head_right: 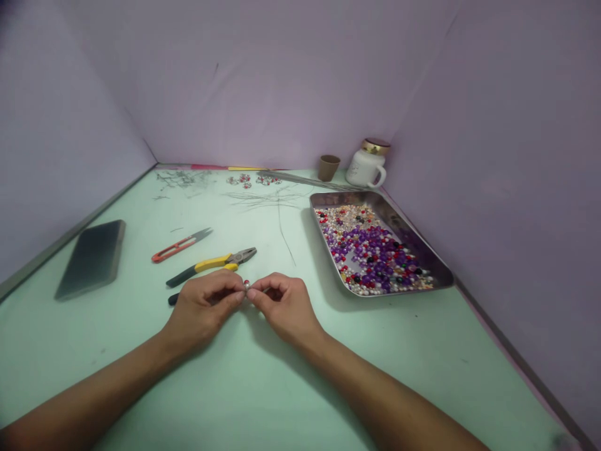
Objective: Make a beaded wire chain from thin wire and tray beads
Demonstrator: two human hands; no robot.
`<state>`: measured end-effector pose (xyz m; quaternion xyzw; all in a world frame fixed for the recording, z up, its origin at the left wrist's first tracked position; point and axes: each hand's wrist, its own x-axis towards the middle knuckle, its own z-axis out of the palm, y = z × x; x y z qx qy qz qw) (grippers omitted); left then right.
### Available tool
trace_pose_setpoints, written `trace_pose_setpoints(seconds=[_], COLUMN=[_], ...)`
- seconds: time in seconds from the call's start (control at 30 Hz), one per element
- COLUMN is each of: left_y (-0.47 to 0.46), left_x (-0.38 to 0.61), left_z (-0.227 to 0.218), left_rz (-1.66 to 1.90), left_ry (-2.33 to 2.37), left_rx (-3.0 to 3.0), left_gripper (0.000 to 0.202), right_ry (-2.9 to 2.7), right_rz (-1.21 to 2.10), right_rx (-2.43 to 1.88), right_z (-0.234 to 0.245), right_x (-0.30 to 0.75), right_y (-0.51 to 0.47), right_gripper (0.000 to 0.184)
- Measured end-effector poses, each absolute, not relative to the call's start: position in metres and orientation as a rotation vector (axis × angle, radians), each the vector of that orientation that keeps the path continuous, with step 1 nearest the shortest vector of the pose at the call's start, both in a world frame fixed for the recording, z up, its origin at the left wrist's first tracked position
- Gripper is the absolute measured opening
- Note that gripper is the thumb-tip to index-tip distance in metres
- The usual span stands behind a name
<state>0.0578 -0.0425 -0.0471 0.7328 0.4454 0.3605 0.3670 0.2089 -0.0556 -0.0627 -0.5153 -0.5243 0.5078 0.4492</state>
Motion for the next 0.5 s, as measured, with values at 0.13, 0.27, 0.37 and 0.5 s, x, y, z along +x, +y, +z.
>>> trace_pose_setpoints(seconds=[0.13,0.27,0.37,0.5], left_y=[-0.0418,-0.0415,-0.0412,-0.0401], left_x=[0.0583,0.0594,0.0601,0.0585], left_z=[-0.0468,-0.0452,-0.0439,-0.0444], left_rz=[0.957,0.876,0.773,0.752], left_ry=[1.116,1.139,1.151,1.183], left_rx=[1.880,1.656,1.400,1.262], left_gripper=[0.012,0.008,0.010,0.012], right_ry=[-1.262,-1.276,-1.377,-1.528], right_rz=[1.292,1.251,1.115,0.978], right_rx=[-1.289,-1.313,-1.303,-1.236], right_z=[-0.0633,-0.0623,-0.0627,-0.0645], right_x=[0.2084,0.2075,0.2068,0.2072], right_y=[-0.0549,-0.0556,-0.0572,-0.0589], right_gripper=[0.013,0.012,0.009,0.007])
